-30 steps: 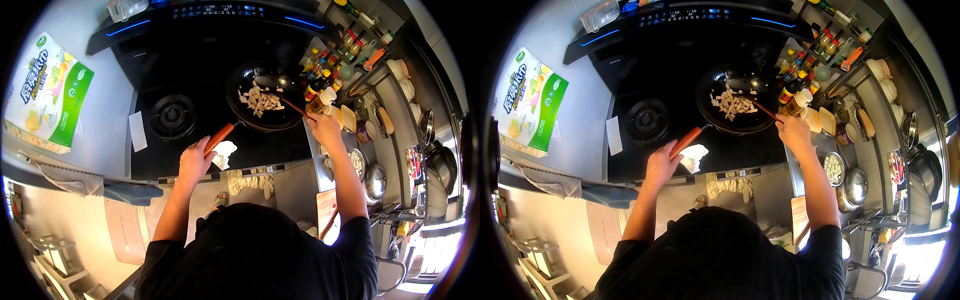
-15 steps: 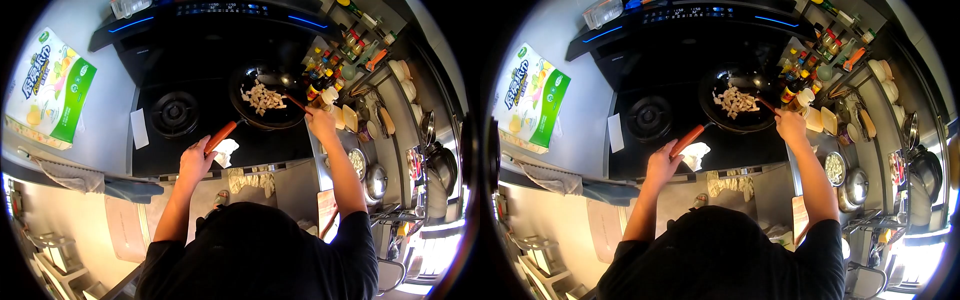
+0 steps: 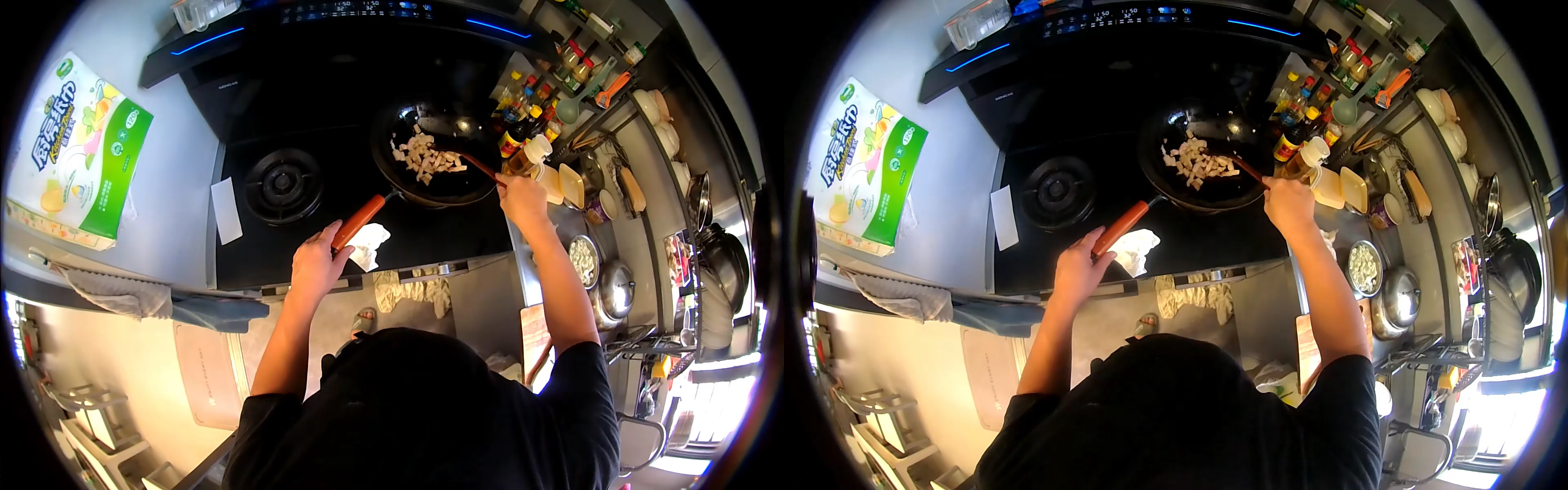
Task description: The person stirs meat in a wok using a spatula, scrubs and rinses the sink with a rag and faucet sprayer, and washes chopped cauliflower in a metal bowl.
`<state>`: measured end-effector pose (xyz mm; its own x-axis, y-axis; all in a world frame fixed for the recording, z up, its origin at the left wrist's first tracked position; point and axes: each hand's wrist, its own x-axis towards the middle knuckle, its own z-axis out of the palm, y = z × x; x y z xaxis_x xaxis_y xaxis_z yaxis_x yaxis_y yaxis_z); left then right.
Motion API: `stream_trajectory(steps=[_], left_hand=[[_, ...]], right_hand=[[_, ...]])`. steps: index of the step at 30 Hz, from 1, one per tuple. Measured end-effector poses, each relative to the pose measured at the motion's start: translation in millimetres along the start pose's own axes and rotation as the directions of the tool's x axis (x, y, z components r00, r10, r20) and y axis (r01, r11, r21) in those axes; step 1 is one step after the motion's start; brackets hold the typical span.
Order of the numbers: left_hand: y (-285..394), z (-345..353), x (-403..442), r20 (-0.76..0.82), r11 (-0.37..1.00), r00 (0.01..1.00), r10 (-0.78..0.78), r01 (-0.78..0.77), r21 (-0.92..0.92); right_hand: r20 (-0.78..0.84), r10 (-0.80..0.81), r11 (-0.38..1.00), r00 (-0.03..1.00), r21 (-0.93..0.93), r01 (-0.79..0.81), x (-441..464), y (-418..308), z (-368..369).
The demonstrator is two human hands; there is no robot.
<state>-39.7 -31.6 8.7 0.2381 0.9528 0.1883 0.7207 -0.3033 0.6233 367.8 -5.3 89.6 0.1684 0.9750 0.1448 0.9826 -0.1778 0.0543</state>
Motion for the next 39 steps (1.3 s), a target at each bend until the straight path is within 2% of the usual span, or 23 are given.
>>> stream_trajectory(steps=[6,12,18,21,27,31,32,35,39], left_hand=[[-0.2,1.1,1.7,-0.010,1.000,1.000,0.006,-0.007,-0.012],[1.2,-1.7,1.4,0.010,1.000,1.000,-0.011,0.011,-0.005],[0.2,-0.4,2.1,0.011,1.000,1.000,-0.014,0.015,-0.022],[-0.3,0.3,1.1,0.011,1.000,1.000,-0.010,0.011,-0.012],[-2.0,2.0,3.1,0.005,1.000,1.000,0.013,-0.013,-0.009],[0.7,1.9,2.1,0.009,1.000,1.000,0.010,-0.010,-0.004],[1.6,0.8,2.2,0.018,1.000,1.000,0.001,-0.001,-0.007],[3.9,-1.5,1.5,0.036,1.000,0.999,-0.017,0.017,-0.009],[1.8,1.8,1.5,0.031,1.000,0.999,-0.015,0.015,-0.003]], right_hand=[[-0.150,-0.040,0.999,0.988,0.027,0.045,2.6,5.9,-4.3],[-0.127,-0.063,0.998,0.990,-0.001,0.063,7.4,2.6,12.3],[-0.211,-0.081,0.994,0.974,0.056,0.095,16.1,-3.6,10.9],[-0.078,-0.075,0.996,0.994,0.037,0.078,15.2,-6.6,12.9],[-0.134,-0.069,0.993,0.989,0.091,0.081,16.8,-14.3,-8.5],[-0.169,-0.104,0.975,0.980,0.175,0.134,31.7,-25.0,16.8],[-0.095,-0.077,0.978,0.993,0.187,0.094,32.2,-26.0,21.2],[-0.036,-0.103,0.980,0.994,0.165,0.108,21.2,-21.0,14.1],[-0.089,-0.110,0.975,0.990,0.185,0.125,8.6,-22.1,-8.5]])
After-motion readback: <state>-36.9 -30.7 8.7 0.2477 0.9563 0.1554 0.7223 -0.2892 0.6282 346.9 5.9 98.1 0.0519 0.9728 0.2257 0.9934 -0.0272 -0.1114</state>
